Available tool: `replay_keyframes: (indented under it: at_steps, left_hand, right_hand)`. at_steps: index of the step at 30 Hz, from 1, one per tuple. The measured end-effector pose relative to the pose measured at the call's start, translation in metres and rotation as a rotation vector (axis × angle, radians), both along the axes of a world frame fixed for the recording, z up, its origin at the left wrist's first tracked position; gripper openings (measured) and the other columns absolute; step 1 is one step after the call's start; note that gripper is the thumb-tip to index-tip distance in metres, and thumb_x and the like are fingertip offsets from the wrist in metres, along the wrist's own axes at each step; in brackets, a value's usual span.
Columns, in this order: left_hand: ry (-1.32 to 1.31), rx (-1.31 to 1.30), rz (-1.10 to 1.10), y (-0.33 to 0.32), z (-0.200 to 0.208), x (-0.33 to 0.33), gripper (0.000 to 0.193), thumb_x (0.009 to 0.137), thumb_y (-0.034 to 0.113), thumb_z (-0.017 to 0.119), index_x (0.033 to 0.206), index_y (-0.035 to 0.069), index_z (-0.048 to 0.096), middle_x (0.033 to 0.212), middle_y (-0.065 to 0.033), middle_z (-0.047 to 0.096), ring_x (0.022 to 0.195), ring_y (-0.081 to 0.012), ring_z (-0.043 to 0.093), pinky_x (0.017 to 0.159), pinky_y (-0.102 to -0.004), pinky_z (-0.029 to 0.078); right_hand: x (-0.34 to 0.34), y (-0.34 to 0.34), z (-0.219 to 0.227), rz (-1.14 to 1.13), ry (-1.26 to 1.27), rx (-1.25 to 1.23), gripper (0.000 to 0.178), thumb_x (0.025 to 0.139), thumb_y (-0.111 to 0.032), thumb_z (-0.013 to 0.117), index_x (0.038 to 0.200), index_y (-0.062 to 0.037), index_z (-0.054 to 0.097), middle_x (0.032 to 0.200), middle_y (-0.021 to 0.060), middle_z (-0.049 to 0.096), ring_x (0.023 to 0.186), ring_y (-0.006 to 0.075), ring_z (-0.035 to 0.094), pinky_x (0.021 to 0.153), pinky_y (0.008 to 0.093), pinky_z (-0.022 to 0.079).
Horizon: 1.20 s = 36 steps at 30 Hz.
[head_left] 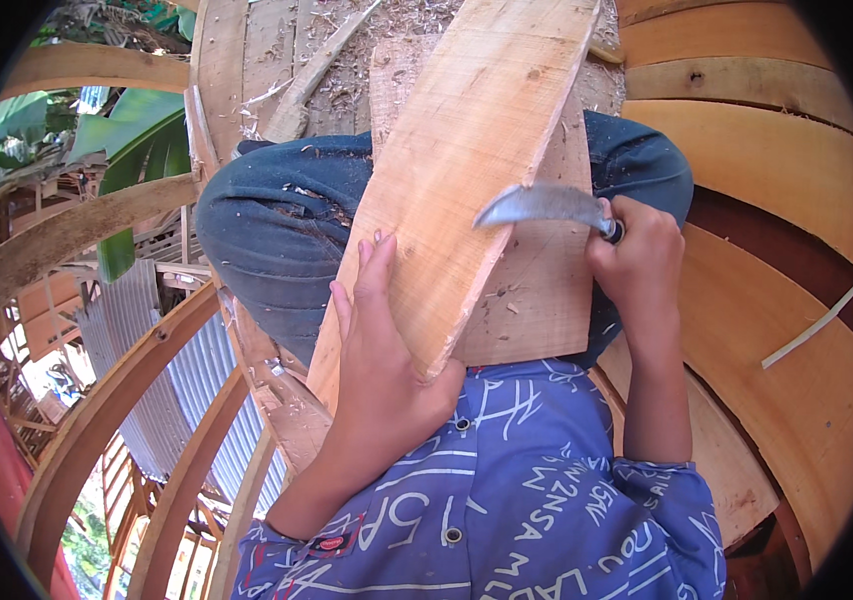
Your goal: The person sits cross-legged on a wooden floor and uses a curved knife to carve a rectangular piece of wood. They hold the wood in their left hand and shave off thin strips of wood with the knife in their right hand, working on the edges and surface of the plank.
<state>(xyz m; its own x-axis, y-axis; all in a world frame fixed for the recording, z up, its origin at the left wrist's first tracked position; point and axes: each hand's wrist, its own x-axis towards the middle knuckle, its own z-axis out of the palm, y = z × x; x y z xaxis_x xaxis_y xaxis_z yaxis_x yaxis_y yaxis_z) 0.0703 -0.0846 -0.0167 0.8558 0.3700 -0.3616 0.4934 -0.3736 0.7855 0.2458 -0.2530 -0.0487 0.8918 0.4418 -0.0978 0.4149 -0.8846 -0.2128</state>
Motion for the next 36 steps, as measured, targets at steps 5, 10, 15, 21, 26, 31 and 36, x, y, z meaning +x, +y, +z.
replay_keyframes:
  at_steps: [5, 10, 15, 21, 26, 31, 36]
  left_hand:
    - [0.016, -0.033, 0.001, 0.002, 0.002, -0.002, 0.09, 0.06, -0.004, 0.059, 0.142, -0.003, 0.022, 0.145, -0.0244, 0.032, 0.139, -0.0361, 0.03, 0.114, -0.0392, 0.024]
    - [0.015, -0.091, 0.034, 0.007, 0.003, 0.003, 0.092, 0.06, -0.004, 0.058, 0.143, -0.004, 0.019, 0.146, -0.0234, 0.03, 0.14, -0.0353, 0.028, 0.115, -0.0392, 0.023]
    - [0.029, -0.025, -0.001, 0.001, 0.0, 0.004, 0.093, 0.06, -0.004, 0.056, 0.145, -0.006, 0.018, 0.146, -0.022, 0.027, 0.14, -0.0346, 0.026, 0.116, -0.0398, 0.022]
    - [0.016, -0.041, 0.031, 0.003, 0.001, 0.003, 0.091, 0.06, -0.003, 0.053, 0.145, -0.006, 0.019, 0.146, -0.0211, 0.026, 0.14, -0.0345, 0.026, 0.116, -0.0394, 0.02]
    - [0.018, -0.023, 0.0, 0.011, 0.001, 0.003, 0.093, 0.059, -0.002, 0.054, 0.145, -0.005, 0.019, 0.146, -0.0193, 0.026, 0.14, -0.0349, 0.026, 0.115, -0.0402, 0.021]
    - [0.009, -0.085, 0.003, 0.011, -0.002, 0.004, 0.094, 0.063, 0.001, 0.06, 0.146, -0.005, 0.015, 0.147, -0.0241, 0.025, 0.142, -0.0401, 0.019, 0.113, -0.0547, 0.008]
    - [-0.008, -0.073, -0.007, 0.009, -0.006, 0.005, 0.094, 0.066, 0.003, 0.062, 0.146, -0.005, 0.013, 0.148, -0.0265, 0.025, 0.143, -0.0447, 0.014, 0.112, -0.0617, 0.001]
  right_hand:
    - [0.07, -0.026, -0.009, -0.406, -0.041, -0.046, 0.023, 0.082, -0.018, 0.058, 0.073, 0.0025, 0.063, 0.067, 0.0249, 0.059, 0.067, 0.0435, 0.061, 0.06, 0.0465, 0.049]
    - [0.008, -0.01, 0.024, -0.106, 0.089, -0.012, 0.018, 0.08, -0.014, 0.06, 0.071, 0.001, 0.062, 0.064, 0.0236, 0.058, 0.064, 0.0425, 0.061, 0.058, 0.0475, 0.047]
    - [-0.007, 0.004, 0.007, 0.008, 0.128, 0.014, 0.014, 0.08, -0.015, 0.062, 0.072, -0.0049, 0.063, 0.059, 0.0196, 0.058, 0.059, 0.0394, 0.06, 0.055, 0.0458, 0.047]
    - [0.063, -0.001, -0.012, -0.348, 0.021, -0.038, 0.026, 0.087, -0.023, 0.056, 0.085, 0.0009, 0.067, 0.073, 0.0259, 0.061, 0.075, 0.0438, 0.062, 0.067, 0.0478, 0.048]
    - [0.056, -0.003, 0.011, -0.263, 0.083, -0.024, 0.021, 0.082, -0.018, 0.06, 0.083, 0.0017, 0.065, 0.068, 0.0239, 0.059, 0.069, 0.0413, 0.062, 0.063, 0.0447, 0.048]
    - [-0.002, 0.023, 0.013, 0.072, 0.175, 0.065, 0.013, 0.072, -0.013, 0.062, 0.075, -0.0014, 0.063, 0.066, 0.0216, 0.059, 0.066, 0.0407, 0.061, 0.06, 0.045, 0.048]
    - [0.039, 0.026, -0.01, -0.008, -0.001, 0.031, 0.018, 0.076, -0.017, 0.06, 0.075, 0.0006, 0.064, 0.069, 0.0251, 0.06, 0.068, 0.0427, 0.062, 0.063, 0.0465, 0.048]
